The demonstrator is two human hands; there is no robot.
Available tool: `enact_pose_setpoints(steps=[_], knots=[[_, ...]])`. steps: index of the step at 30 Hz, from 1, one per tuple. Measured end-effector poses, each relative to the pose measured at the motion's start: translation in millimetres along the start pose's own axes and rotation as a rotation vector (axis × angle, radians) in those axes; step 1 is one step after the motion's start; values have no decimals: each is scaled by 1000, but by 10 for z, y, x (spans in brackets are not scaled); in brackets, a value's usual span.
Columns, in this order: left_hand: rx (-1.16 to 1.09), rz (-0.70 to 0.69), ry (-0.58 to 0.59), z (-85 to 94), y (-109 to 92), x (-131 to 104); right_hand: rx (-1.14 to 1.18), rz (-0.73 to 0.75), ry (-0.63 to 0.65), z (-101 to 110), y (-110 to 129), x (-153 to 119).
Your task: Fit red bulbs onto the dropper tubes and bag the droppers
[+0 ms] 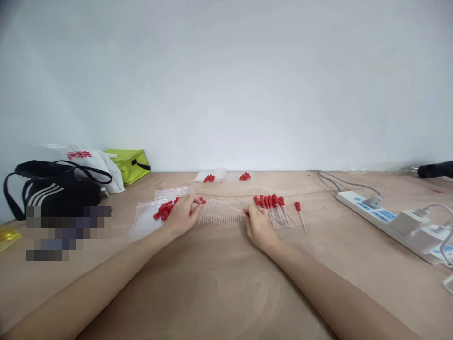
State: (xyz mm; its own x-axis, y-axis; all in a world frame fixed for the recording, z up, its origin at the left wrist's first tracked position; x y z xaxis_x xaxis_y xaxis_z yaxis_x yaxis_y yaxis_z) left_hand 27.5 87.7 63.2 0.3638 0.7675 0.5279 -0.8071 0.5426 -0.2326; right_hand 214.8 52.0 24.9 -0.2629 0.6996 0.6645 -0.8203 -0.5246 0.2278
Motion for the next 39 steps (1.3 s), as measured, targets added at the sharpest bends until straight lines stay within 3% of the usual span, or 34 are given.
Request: enact_pose_setpoints(steps=[4,7,11,27,39], knots=[[-151,-163,110,-169,-267,-345,27,176,75,-25,268,-88],[-190,-233,80,-183,-349,-465,8,227,126,-46,399,-108],[-150,-303,81,-180,-421,-446,30,233,160,-73,482,-85],[-111,-271,129,-194,-443,-375,124,253,213,-108,508,-30],[-44,-375,41,-168,-520,-374,-163,432,105,-86,646,-26]])
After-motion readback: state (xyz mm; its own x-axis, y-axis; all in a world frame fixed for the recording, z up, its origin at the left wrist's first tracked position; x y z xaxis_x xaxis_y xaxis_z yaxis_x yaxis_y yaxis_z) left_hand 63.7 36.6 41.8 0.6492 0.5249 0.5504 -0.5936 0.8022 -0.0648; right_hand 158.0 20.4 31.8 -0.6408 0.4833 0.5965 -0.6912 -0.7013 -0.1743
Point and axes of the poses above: each hand's wrist, its own x-axis towards the middle knuckle, its own z-axis out of the back of the hand, y = z × x, the point moved 9 cm from there along x, towards the middle knuckle, and after that the axes turned 3 degrees about y, right-handed, at the moved point
